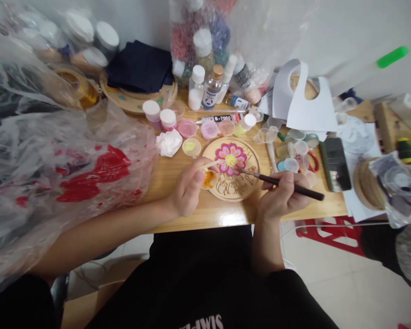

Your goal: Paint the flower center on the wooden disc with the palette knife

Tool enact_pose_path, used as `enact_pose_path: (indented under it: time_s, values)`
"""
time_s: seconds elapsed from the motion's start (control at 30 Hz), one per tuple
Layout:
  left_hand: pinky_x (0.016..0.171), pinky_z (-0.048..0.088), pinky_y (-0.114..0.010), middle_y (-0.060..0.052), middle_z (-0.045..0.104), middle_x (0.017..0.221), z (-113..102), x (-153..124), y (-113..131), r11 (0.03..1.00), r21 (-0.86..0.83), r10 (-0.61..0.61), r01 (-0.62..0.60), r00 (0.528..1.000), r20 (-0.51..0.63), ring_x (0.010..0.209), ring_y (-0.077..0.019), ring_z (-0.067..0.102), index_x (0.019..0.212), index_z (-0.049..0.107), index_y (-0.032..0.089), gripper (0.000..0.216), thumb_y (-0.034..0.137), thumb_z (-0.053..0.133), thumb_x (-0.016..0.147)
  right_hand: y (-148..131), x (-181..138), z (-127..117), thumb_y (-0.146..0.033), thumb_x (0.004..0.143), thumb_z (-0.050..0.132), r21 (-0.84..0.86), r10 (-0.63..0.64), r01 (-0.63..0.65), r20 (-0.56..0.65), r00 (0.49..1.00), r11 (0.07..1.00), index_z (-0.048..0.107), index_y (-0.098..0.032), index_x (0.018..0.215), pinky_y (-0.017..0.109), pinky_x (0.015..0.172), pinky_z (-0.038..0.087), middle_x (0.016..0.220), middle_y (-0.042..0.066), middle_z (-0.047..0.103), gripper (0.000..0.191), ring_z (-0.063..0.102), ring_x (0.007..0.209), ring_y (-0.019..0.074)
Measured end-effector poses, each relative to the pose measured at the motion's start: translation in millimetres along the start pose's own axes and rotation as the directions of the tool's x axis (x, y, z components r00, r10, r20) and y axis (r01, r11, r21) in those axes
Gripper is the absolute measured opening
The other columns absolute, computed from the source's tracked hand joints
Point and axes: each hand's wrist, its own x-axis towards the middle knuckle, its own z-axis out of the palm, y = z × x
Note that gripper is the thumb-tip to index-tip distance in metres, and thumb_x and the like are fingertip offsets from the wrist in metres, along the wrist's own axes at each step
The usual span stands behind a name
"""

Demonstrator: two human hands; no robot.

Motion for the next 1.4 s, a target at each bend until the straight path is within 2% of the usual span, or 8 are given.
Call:
enact_pose_path:
  time_s: [0.2,0.47,0.63,1.07,1.4]
  values:
    - [0.081,0.048,-0.038,-0.007,0.066,0.093,-0.3,-0.2,-1.0,1.0,0.012,-0.001,0.001,1.0,0.002,0.088,-0.0209,0.063,0.097,0.063,0.019,0.058,0.061,0.024,0.104,0.7,0.5,0.1,-0.026,0.085,0.056,0.036,-0.017,0.018,-0.012,1.0,0.999,0.056,-0.021,0.059,0.023,0.036,0.031,0.044,-0.008,0.046,0.027,0.044,0.034,0.0071]
    - [0.073,0.047,-0.033,-0.004,0.066,0.087,-0.2,1.8,2.0,1.0,-0.008,0.018,-0.017,1.0,0.021,0.078,-0.0171,0.061,0.097,0.063,0.018,0.057,0.06,0.025,0.105,0.1,0.9,-0.4,-0.027,0.085,0.057,0.051,-0.023,0.023,0.001,1.0,0.998,0.056,-0.021,0.059,0.023,0.037,0.032,0.043,-0.008,0.046,0.027,0.044,0.034,0.007]
    - [0.077,0.047,-0.033,-0.004,0.065,0.088,0.0,2.0,2.1,1.0,-0.004,0.009,-0.009,1.0,0.017,0.082,-0.0174,0.061,0.097,0.063,0.018,0.058,0.061,0.026,0.104,0.0,0.1,-0.4,-0.027,0.087,0.056,0.028,-0.035,0.035,0.01,0.999,0.999,0.055,-0.021,0.059,0.023,0.038,0.034,0.043,-0.008,0.047,0.028,0.045,0.035,0.0072]
    - [0.074,0.046,-0.033,-0.003,0.063,0.085,1.1,1.7,1.2,1.0,-0.028,-0.009,0.009,1.0,0.015,0.079,-0.0169,0.06,0.097,0.064,0.018,0.056,0.061,0.028,0.104,1.4,0.3,0.3,-0.028,0.088,0.055,0.013,-0.049,0.048,0.02,0.999,0.999,0.057,-0.021,0.063,0.023,0.039,0.035,0.046,-0.008,0.049,0.027,0.047,0.036,0.0072]
    - [0.075,0.047,-0.032,-0.003,0.063,0.087,0.1,0.5,0.9,0.999,-0.024,0.025,-0.025,1.0,0.002,0.08,-0.016,0.061,0.099,0.063,0.017,0.054,0.058,0.028,0.105,1.4,-0.1,-0.4,-0.029,0.088,0.055,0.003,-0.04,0.04,0.024,0.999,0.999,0.055,-0.021,0.06,0.023,0.04,0.036,0.042,-0.008,0.047,0.029,0.046,0.036,0.0077]
